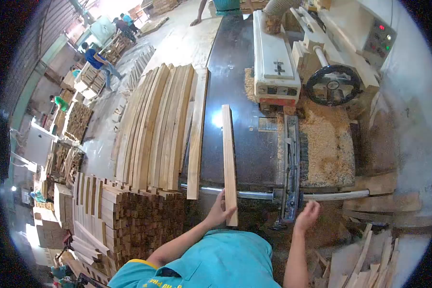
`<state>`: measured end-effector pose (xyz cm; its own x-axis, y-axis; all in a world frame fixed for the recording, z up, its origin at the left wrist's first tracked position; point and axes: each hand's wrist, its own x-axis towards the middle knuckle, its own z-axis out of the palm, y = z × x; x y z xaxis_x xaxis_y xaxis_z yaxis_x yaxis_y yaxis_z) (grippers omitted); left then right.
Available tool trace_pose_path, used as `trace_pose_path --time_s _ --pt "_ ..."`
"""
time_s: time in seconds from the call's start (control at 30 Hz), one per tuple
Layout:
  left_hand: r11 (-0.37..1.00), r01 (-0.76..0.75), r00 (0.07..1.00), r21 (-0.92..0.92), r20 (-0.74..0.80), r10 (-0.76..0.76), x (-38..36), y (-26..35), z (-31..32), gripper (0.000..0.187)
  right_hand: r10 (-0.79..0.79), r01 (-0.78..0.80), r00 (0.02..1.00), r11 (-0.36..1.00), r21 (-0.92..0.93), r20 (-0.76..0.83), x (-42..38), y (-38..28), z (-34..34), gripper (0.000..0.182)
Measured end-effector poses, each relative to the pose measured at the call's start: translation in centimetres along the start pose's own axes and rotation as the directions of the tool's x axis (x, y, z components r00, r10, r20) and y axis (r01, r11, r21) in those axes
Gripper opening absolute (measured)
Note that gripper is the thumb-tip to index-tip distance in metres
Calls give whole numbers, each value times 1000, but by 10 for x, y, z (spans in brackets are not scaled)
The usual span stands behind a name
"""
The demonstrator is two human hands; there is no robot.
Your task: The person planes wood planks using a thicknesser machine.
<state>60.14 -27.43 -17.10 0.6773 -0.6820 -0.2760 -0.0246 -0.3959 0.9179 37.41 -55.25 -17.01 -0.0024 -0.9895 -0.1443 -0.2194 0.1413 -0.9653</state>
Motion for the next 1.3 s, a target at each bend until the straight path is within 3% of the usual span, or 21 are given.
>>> trace_pose_path --time_s 0.07,0.13,0.2,0.27,0.3,0.37,0.43,0.5,0.57,0.7,0.8,0.87,0.9,0.97,1.1,1.3 --pt "995 -13 997 -102 69 20 2 -4 -2 98 -302 323 946 911 -255 121 0 -4 22 18" --pt "992 -72 995 -105 68 79 6 -16 0 97 -488 568 823 692 -445 291 -13 -26 39 31" --pt "986 -131 988 -105 65 138 4 -11 1 97 -464 563 825 633 -532 321 -32 -38 55 33" --pt "995 -60 997 80 47 56 -4 21 -4 95 -393 526 849 562 -638 354 -35 -36 59 38" --pt "995 -62 997 74 51 58 -3 29 -5 95 -395 526 849 557 -643 351 -35 -37 59 38" --pt "868 -254 962 426 21 271 -6 41 -7 94 -345 495 869 618 -611 355 -35 -38 57 37" --pt "863 -273 954 424 2 300 -7 35 -2 95 -371 518 855 605 -605 362 -30 -30 57 37" --pt "867 -210 973 451 5 232 -6 33 0 98 -392 539 842 592 -600 370 -32 -27 57 37" --pt "867 -183 981 463 27 192 -8 37 -2 102 -308 457 890 607 -650 337 -35 -31 59 37" --pt "868 -150 989 473 88 122 -8 45 -8 102 -356 490 871 590 -642 338 -34 -28 59 36" --pt "874 -176 983 454 130 131 -6 39 -13 101 -339 485 875 628 -609 347 -33 -29 58 36" --pt "962 -175 981 211 126 151 0 26 -15 101 -340 479 878 620 -621 338 -35 -31 58 36" --pt "961 -177 980 214 127 152 0 26 -17 101 -340 475 880 611 -633 332 -36 -31 58 35" --pt "990 10 980 -142 198 19 -1 24 -22 100 -342 474 880 608 -637 330 -36 -32 59 35" --pt "950 -57 976 -308 185 119 2 17 -21 96 -334 464 886 618 -634 323 -36 -31 58 34" --pt "968 25 965 -251 257 42 -1 33 -31 95 -384 498 866 626 -600 319 -35 -30 57 33"
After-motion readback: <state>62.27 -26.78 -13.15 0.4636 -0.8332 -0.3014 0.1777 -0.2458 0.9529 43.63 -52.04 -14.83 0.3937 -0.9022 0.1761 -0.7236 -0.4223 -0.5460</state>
